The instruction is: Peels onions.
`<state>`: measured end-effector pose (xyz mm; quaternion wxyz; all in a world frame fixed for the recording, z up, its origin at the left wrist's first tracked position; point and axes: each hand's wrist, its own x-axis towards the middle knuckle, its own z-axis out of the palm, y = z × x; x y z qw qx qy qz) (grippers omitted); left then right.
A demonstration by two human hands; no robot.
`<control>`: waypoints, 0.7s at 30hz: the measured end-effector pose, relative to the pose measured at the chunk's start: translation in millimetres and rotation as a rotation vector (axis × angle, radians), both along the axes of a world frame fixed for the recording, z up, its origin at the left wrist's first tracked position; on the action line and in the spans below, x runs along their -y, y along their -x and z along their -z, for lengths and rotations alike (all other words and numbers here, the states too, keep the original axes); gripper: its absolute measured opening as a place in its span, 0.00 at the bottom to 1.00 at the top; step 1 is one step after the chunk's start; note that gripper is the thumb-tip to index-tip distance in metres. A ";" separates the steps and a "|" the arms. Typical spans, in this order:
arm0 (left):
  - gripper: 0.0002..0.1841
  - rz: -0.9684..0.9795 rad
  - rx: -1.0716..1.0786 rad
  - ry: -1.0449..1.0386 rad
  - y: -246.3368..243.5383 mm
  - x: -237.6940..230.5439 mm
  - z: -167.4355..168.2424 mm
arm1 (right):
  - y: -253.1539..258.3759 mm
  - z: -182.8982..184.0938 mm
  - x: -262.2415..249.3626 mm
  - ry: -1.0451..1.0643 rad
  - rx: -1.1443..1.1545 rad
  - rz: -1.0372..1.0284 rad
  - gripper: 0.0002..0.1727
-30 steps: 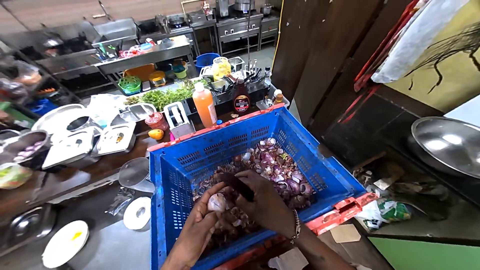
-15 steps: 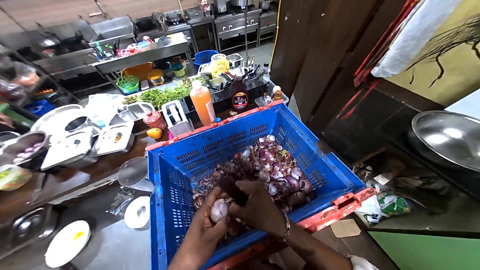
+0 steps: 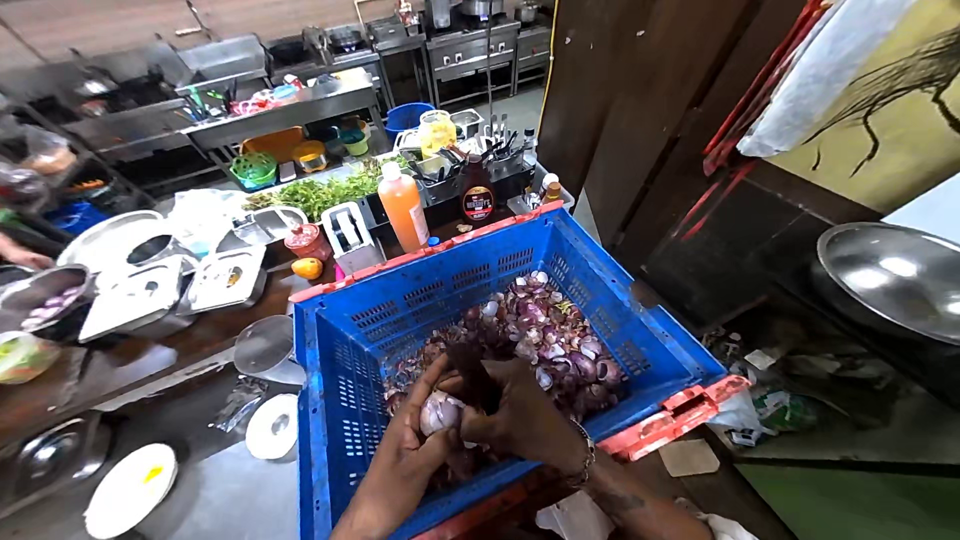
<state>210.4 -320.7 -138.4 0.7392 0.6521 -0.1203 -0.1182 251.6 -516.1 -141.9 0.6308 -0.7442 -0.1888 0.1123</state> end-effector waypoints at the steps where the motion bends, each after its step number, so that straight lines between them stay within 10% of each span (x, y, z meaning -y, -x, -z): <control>1: 0.39 0.023 -0.014 0.016 0.8 -0.2 -0.6 | 2.2 1.2 -1.9 -0.001 -0.007 0.028 0.14; 21: 0.41 -0.063 0.140 -0.245 -0.4 2.3 1.4 | -3.6 1.3 1.1 0.086 0.282 -0.017 0.17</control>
